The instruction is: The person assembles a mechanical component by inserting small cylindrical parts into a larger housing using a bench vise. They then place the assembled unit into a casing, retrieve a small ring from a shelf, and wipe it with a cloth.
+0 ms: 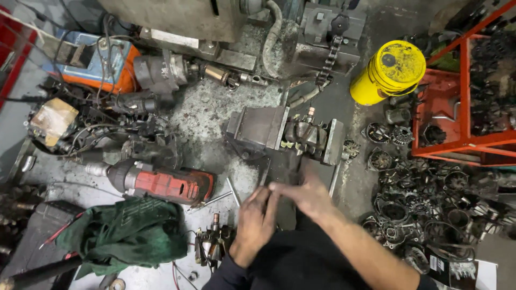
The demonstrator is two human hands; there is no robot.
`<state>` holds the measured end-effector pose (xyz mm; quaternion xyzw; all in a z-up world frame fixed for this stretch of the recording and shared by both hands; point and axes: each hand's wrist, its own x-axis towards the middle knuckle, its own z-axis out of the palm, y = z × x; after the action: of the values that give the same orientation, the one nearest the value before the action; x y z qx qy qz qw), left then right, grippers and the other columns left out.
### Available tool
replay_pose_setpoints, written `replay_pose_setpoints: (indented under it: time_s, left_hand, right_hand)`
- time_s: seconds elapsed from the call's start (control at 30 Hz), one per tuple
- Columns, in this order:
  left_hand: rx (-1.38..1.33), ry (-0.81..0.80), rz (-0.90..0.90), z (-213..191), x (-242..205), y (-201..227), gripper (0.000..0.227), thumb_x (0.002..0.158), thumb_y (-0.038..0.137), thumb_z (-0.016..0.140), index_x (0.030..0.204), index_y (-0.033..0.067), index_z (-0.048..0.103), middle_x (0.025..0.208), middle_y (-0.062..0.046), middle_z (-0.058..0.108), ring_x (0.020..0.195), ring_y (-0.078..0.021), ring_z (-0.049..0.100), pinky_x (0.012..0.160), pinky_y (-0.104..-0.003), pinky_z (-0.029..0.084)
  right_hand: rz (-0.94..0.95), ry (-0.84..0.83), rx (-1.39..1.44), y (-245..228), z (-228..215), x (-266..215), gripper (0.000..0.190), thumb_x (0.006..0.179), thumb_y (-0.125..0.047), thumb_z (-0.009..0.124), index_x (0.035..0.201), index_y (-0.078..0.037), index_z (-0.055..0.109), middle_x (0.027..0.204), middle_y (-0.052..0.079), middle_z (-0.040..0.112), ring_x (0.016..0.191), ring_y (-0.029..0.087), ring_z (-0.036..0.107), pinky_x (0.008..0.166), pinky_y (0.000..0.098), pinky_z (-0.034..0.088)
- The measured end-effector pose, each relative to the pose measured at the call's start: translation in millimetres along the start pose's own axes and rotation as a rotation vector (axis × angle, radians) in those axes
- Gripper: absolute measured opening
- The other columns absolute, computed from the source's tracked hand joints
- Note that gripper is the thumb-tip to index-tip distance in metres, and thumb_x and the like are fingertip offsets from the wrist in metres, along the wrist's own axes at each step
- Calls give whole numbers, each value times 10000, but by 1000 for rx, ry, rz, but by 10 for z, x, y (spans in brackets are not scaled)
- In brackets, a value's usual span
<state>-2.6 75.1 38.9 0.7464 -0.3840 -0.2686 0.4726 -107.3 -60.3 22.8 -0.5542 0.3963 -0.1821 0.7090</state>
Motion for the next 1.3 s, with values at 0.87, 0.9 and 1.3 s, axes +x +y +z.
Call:
replay_pose_setpoints:
  time_s: [0.87,0.9,1.3]
  left_hand:
    - [-611,-81,-442,522,929,-345,250,858,247,832,906,5,794,785,-29,740,663,-122,602,621,-288,478]
    - [-699,-99,-496,464,923,-253,241,860,228,823,912,-3,776,794,-32,750,677,-128,636,638,-287,498]
    - [-809,-265,-631,541,1037,-526,238,909,291,765,888,56,746,703,16,648,524,-85,486,467,-253,344]
  right_hand:
    - [283,145,628,382,-196,62,372,882,-317,714,1208,-155,638,1099,-9,687,980,181,657,767,384,508]
    - [305,123,695,347,-180,84,342,899,-354,692,1189,-179,649,1079,-25,690,955,170,659,752,376,505]
    - [340,-49,799,1120,-523,503,282,988,-332,630,1201,-152,668,976,-4,730,851,165,660,683,343,488]
